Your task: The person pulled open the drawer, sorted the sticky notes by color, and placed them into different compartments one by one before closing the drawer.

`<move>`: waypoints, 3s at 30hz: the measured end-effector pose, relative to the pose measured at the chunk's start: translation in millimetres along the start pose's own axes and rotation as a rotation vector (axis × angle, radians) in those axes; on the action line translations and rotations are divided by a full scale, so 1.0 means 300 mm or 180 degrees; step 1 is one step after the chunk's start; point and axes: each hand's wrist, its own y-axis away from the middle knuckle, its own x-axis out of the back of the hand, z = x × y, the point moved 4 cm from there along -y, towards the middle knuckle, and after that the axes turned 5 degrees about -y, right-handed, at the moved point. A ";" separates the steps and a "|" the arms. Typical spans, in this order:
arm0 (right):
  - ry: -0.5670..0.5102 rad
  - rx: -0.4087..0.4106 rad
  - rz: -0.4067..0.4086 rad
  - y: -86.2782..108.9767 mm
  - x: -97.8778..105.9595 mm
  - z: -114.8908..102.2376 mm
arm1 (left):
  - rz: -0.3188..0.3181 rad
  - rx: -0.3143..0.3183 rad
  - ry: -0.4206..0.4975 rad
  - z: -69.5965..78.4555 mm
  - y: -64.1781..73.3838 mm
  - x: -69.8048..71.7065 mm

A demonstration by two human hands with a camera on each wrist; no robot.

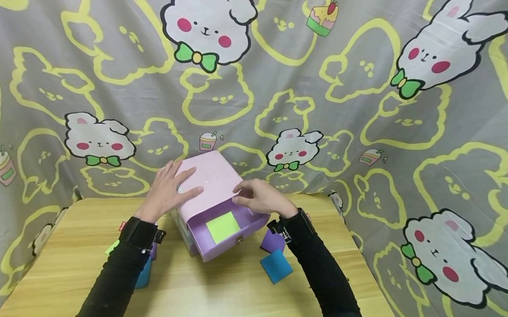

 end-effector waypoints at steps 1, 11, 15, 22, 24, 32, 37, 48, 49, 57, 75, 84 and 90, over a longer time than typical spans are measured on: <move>0.0005 0.0052 0.0020 -0.008 0.008 0.000 | -0.0004 0.0003 0.0008 -0.001 0.001 -0.002; 0.0168 0.0146 -0.0174 -0.102 0.047 0.040 | -0.0028 0.0053 0.0015 -0.002 0.003 -0.005; 0.0332 0.0105 -0.0317 -0.130 0.048 0.068 | 0.0000 0.0049 0.0046 0.000 0.001 -0.002; 0.0395 -0.0027 -0.0645 -0.175 0.032 0.121 | 0.0037 0.0042 0.0011 0.004 -0.002 0.002; 0.0300 -0.0084 -0.0772 -0.185 0.022 0.136 | 0.0037 0.0040 0.0011 0.005 -0.002 0.002; -0.0009 -0.0246 -0.1114 -0.204 -0.010 0.183 | 0.0019 0.0047 0.0046 0.005 0.000 -0.001; -0.0224 -0.0326 -0.1121 -0.199 -0.019 0.201 | 0.0004 0.0050 0.0042 0.006 0.001 -0.004; -0.0612 -0.0478 -0.1406 -0.194 -0.047 0.233 | 0.0027 0.0041 0.0028 0.006 -0.004 -0.010; -0.0684 -0.0518 -0.1415 -0.195 -0.048 0.236 | 0.0025 0.0037 0.0031 0.007 -0.004 -0.011; -0.0824 -0.0570 -0.1442 -0.196 -0.051 0.237 | 0.0038 0.0033 0.0069 0.007 -0.004 -0.014; -0.0729 -0.0563 -0.1439 -0.192 -0.051 0.223 | 0.0267 0.0002 -0.0106 0.036 0.020 0.011; -0.0724 -0.0526 -0.1439 -0.196 -0.054 0.224 | 0.0682 -0.0056 0.0042 0.079 0.073 0.033; -0.0740 -0.0483 -0.1435 -0.194 -0.048 0.226 | 0.1219 -0.0108 0.0219 0.068 0.124 0.081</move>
